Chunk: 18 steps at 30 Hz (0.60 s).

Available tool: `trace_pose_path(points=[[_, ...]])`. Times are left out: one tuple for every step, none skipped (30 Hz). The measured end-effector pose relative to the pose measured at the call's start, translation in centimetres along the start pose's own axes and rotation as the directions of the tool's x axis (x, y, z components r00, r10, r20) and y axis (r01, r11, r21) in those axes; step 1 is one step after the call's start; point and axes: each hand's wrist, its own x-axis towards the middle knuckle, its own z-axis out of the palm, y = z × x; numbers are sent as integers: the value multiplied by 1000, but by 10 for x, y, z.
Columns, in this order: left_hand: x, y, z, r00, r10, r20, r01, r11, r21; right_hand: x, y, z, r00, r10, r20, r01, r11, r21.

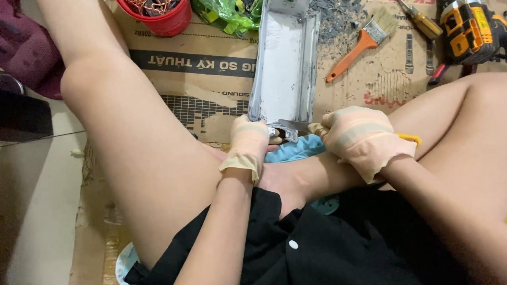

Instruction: Cleaning a metal printer component by scraping and brushing off toner residue and debris.

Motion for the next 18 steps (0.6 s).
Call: trace_pose_path(points=[[1,0,1,1000,3,-6,-3,999,40,-2,3,0,994,-104,-45,103,994,-30],[2,1,1,1000,6,-12,-5,997,80,-3,5,0,974,-208,-87,203,977,-64],[3,0,2,1000,7,-12,-6,997,78,-12,-5,-9,974,-209,-89,203,977,-66],[5,0,3,1000,10,-18,-8,996,90,-21,-15,-17,991,-124,-55,121,991,-49],[6,0,3,1000,13,-25,-11,995,99,-30,-26,-26,999,-41,-21,40,999,-36],[6,0,4,1000,14,-26,-12,995,94,-10,-17,-21,999,-44,-24,43,998,-40],[6,-1,4,999,34,-21,-32,992,122,11,-9,-15,993,-116,11,117,989,-92],[7,-1,4,998,54,-15,-51,987,150,32,-1,-10,981,-186,51,191,971,-142],[5,-2,6,998,53,-16,-50,987,152,31,-2,-18,981,-186,53,192,971,-141],[4,-4,9,997,81,-12,-74,954,289,30,-3,-26,976,-215,39,219,961,-169],[3,-5,11,994,108,-6,-96,902,421,29,-5,-34,969,-247,27,247,949,-198],[6,-6,12,994,107,-9,-93,902,422,26,-8,-37,968,-249,29,250,948,-196],[9,-6,10,995,96,-25,-81,938,338,24,-13,-42,973,-232,6,231,964,-134],[13,-6,9,996,84,-41,-71,965,251,22,-18,-47,977,-213,-15,211,975,-70],[9,-5,8,995,85,-49,-70,967,243,25,-19,-47,975,-222,-17,220,973,-76],[6,-4,7,996,86,-34,-72,950,305,29,-21,-46,973,-229,-32,224,967,-123],[1,-4,9,996,85,-10,-75,926,371,32,-19,-44,973,-228,-44,218,962,-167],[2,-4,9,996,86,-11,-76,926,370,49,-7,-37,973,-228,-45,218,961,-168]])
